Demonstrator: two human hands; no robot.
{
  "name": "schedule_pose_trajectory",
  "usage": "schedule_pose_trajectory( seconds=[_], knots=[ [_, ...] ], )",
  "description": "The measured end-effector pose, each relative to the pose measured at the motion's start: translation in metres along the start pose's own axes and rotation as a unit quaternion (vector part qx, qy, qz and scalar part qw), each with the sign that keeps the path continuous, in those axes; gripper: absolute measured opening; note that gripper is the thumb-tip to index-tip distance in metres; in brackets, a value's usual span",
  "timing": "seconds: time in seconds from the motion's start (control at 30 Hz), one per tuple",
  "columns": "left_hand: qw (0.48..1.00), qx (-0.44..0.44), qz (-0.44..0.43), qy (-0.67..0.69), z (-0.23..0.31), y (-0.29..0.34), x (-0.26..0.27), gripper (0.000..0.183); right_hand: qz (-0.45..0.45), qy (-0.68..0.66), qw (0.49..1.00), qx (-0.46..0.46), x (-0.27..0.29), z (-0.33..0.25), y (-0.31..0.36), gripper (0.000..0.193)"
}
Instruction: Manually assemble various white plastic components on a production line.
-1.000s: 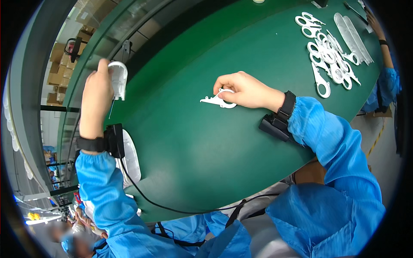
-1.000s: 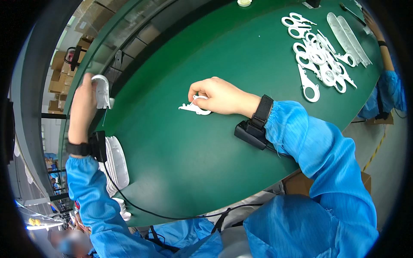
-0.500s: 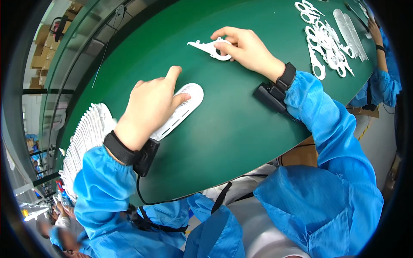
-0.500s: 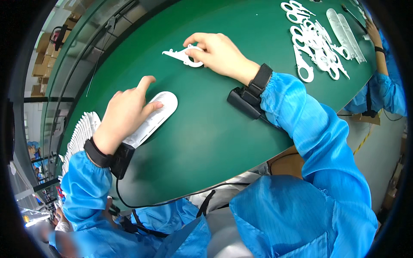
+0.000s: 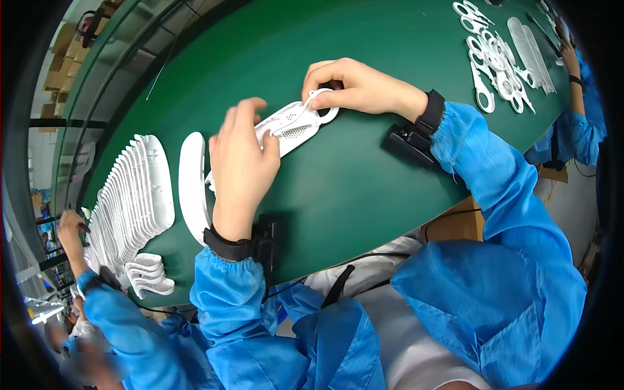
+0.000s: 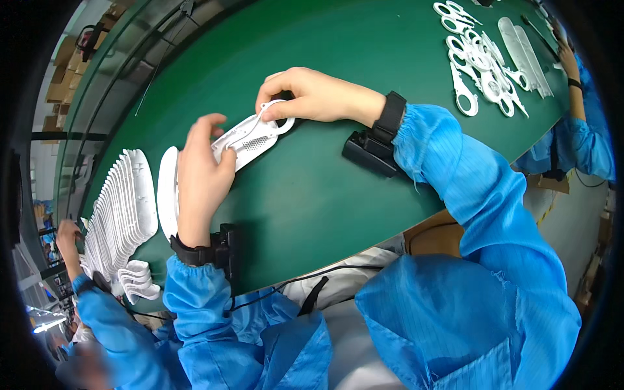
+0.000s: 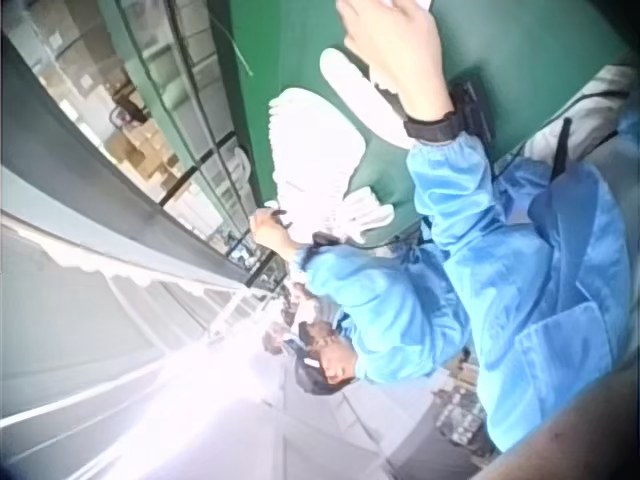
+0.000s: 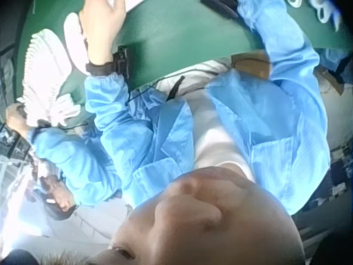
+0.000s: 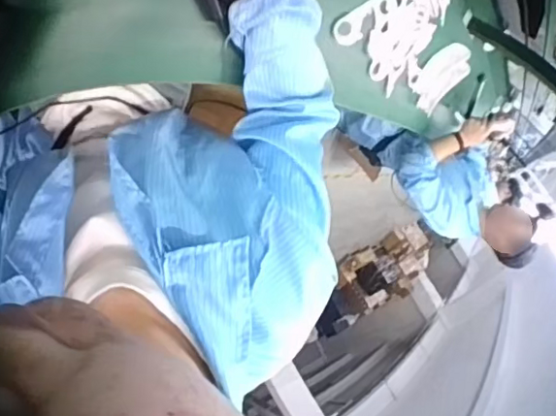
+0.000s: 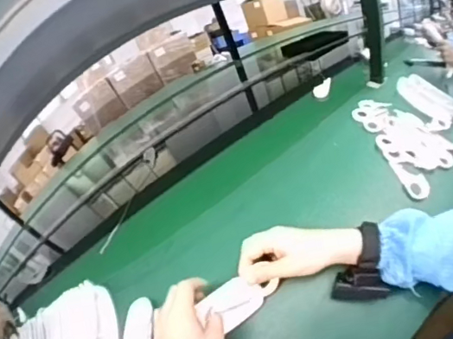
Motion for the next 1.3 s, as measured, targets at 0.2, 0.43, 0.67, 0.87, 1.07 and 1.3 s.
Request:
schedule_pose_trajectory(
  seconds=[0.2,0.43,0.67,0.87,1.07,1.3],
  knots=[
    [0.988,-0.107,0.066,0.084,0.007,0.008,0.005,0.025,-0.040,0.050,0.998,0.006,-0.009,-0.003,-0.016,0.019],
    [0.991,-0.095,0.006,0.096,0.010,0.001,-0.003,0.015,-0.116,0.045,0.992,0.004,-0.025,-0.006,-0.024,0.016],
    [0.994,-0.103,-0.034,0.007,0.015,-0.004,-0.007,0.017,-0.095,0.079,0.990,0.071,-0.028,-0.014,-0.018,0.018],
    [0.993,-0.106,-0.051,-0.020,0.022,-0.006,-0.011,0.023,-0.079,0.100,0.987,0.100,-0.029,-0.013,-0.016,0.031],
    [0.996,-0.072,-0.055,0.006,0.029,-0.013,-0.018,0.029,-0.032,0.114,0.991,0.069,-0.018,-0.007,-0.009,0.037],
    [0.970,0.129,-0.207,-0.016,0.011,-0.005,-0.012,0.032,-0.049,0.245,0.967,0.051,-0.032,-0.011,-0.017,0.038]
  ],
)
Point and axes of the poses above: each hand's wrist, its own y-axis away from the middle knuckle, its own x-axis out of the back of the hand, z = x × y, the point moved 7 cm from there along -y, towards the middle knuckle, and after that the axes turned 15 degrees about -x, right-handed, at the moved point
